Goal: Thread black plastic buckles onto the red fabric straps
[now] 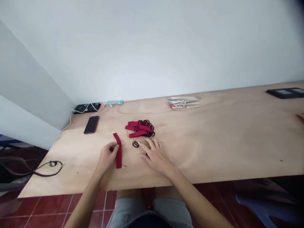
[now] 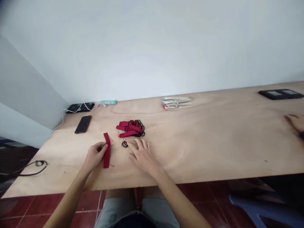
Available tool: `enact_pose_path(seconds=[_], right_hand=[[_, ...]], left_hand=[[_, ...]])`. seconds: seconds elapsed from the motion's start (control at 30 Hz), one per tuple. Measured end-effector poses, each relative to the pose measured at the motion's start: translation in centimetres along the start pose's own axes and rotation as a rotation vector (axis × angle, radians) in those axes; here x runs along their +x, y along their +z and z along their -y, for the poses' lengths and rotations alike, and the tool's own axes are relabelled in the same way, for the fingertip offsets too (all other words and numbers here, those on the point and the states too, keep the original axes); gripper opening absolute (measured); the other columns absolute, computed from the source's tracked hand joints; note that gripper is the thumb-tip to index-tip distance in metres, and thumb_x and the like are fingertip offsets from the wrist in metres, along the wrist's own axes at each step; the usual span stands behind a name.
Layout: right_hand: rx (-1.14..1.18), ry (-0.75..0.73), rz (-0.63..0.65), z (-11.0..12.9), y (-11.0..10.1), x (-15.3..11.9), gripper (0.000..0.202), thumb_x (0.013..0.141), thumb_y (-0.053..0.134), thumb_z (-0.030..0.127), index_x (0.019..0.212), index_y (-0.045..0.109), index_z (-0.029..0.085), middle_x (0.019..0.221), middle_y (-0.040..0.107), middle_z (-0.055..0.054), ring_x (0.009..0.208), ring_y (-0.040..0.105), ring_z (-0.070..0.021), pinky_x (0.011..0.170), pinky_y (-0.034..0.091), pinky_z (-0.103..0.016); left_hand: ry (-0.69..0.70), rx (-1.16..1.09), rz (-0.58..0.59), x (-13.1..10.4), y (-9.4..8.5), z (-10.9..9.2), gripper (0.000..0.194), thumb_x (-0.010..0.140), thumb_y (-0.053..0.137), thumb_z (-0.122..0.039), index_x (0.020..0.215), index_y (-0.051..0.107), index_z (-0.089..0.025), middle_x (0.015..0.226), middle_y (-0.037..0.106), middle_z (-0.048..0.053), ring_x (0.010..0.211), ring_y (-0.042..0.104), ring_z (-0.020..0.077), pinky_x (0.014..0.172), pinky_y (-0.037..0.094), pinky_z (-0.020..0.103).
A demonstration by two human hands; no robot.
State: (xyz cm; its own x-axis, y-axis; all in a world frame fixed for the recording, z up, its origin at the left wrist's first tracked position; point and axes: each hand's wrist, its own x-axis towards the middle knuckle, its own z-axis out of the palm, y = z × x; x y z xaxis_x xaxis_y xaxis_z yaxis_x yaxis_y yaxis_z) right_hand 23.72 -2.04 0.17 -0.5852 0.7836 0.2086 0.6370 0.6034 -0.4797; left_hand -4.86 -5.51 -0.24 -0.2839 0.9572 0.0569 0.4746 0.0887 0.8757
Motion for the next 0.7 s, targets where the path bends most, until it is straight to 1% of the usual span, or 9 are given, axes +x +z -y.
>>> enact_pose_path(seconds=[0.1,0.2,0.23,0.3,0.37,0.47,0.53,0.63,0.7], right_hand=[[-0.103,-0.034,0.054,0.0,0.6,0.6,0.056,0.109,0.054,0.041,0.164,0.048,0.039,0.168,0.046,-0.013,0.149,0.043,-0.0408,0.118,0.041,-0.065],[-0.109,-0.052,0.063,0.3,1.0,1.3,0.051,0.110,0.052,0.042,0.161,0.052,0.039,0.167,0.048,-0.010,0.148,0.043,-0.0386,0.119,0.040,-0.062],[-0.109,-0.034,0.055,0.4,1.1,1.4,0.049,0.110,0.052,0.043,0.158,0.055,0.038,0.165,0.049,-0.010,0.147,0.043,-0.0389,0.118,0.041,-0.062],[-0.111,0.006,0.030,0.6,1.3,1.4,0.044,0.109,0.054,0.043,0.151,0.061,0.035,0.162,0.051,-0.012,0.146,0.043,-0.0391,0.118,0.041,-0.062],[-0.113,0.024,0.000,0.6,1.5,1.3,0.038,0.108,0.057,0.041,0.144,0.065,0.031,0.159,0.053,-0.013,0.145,0.044,-0.0384,0.118,0.040,-0.060],[-0.109,0.019,-0.022,0.6,1.5,1.1,0.033,0.107,0.058,0.038,0.137,0.066,0.026,0.154,0.055,-0.014,0.143,0.045,-0.0372,0.118,0.040,-0.058],[-0.105,-0.016,-0.012,0.7,1.4,1.0,0.030,0.108,0.056,0.035,0.133,0.066,0.025,0.151,0.057,-0.015,0.140,0.046,-0.0366,0.117,0.041,-0.057],[-0.093,-0.119,0.040,0.7,1.0,0.9,0.026,0.108,0.054,0.031,0.130,0.066,0.025,0.143,0.062,-0.014,0.134,0.050,-0.0360,0.112,0.044,-0.055],[-0.088,-0.158,0.065,0.7,0.8,0.9,0.023,0.109,0.053,0.030,0.127,0.066,0.024,0.139,0.064,-0.013,0.130,0.051,-0.0359,0.109,0.045,-0.054]], left_hand=[[0.135,0.268,-0.098,1.7,-0.5,1.2,0.026,0.090,0.067,-0.038,0.104,0.078,-0.018,0.087,0.074,0.008,0.079,0.069,0.0260,0.078,0.058,0.040],[0.229,0.339,-0.192,1.6,0.1,1.6,0.030,0.094,0.062,-0.035,0.118,0.073,-0.019,0.100,0.067,0.009,0.084,0.068,0.0247,0.085,0.060,0.043],[0.247,0.341,-0.193,1.3,0.3,1.6,0.028,0.098,0.059,-0.034,0.118,0.072,-0.020,0.105,0.065,0.010,0.085,0.069,0.0240,0.085,0.060,0.042],[0.281,0.351,-0.153,0.5,0.7,1.4,0.023,0.103,0.054,-0.033,0.110,0.072,-0.021,0.108,0.064,0.010,0.089,0.069,0.0241,0.086,0.060,0.042],[0.328,0.397,-0.119,0.0,0.8,1.2,0.020,0.104,0.055,-0.033,0.102,0.072,-0.022,0.106,0.065,0.010,0.096,0.067,0.0267,0.090,0.058,0.044],[0.383,0.480,-0.131,-0.1,0.8,1.1,0.019,0.104,0.057,-0.033,0.102,0.073,-0.022,0.105,0.068,0.011,0.102,0.063,0.0300,0.096,0.055,0.047],[0.397,0.520,-0.143,0.1,0.6,1.1,0.021,0.104,0.056,-0.033,0.103,0.075,-0.022,0.105,0.069,0.011,0.101,0.062,0.0309,0.096,0.054,0.047],[0.408,0.559,-0.149,0.4,0.1,1.3,0.027,0.106,0.054,-0.033,0.104,0.078,-0.022,0.103,0.071,0.012,0.101,0.061,0.0323,0.096,0.053,0.048],[0.417,0.559,-0.141,0.6,-0.2,1.4,0.030,0.107,0.053,-0.034,0.106,0.079,-0.022,0.107,0.072,0.013,0.104,0.061,0.0336,0.099,0.052,0.049]])
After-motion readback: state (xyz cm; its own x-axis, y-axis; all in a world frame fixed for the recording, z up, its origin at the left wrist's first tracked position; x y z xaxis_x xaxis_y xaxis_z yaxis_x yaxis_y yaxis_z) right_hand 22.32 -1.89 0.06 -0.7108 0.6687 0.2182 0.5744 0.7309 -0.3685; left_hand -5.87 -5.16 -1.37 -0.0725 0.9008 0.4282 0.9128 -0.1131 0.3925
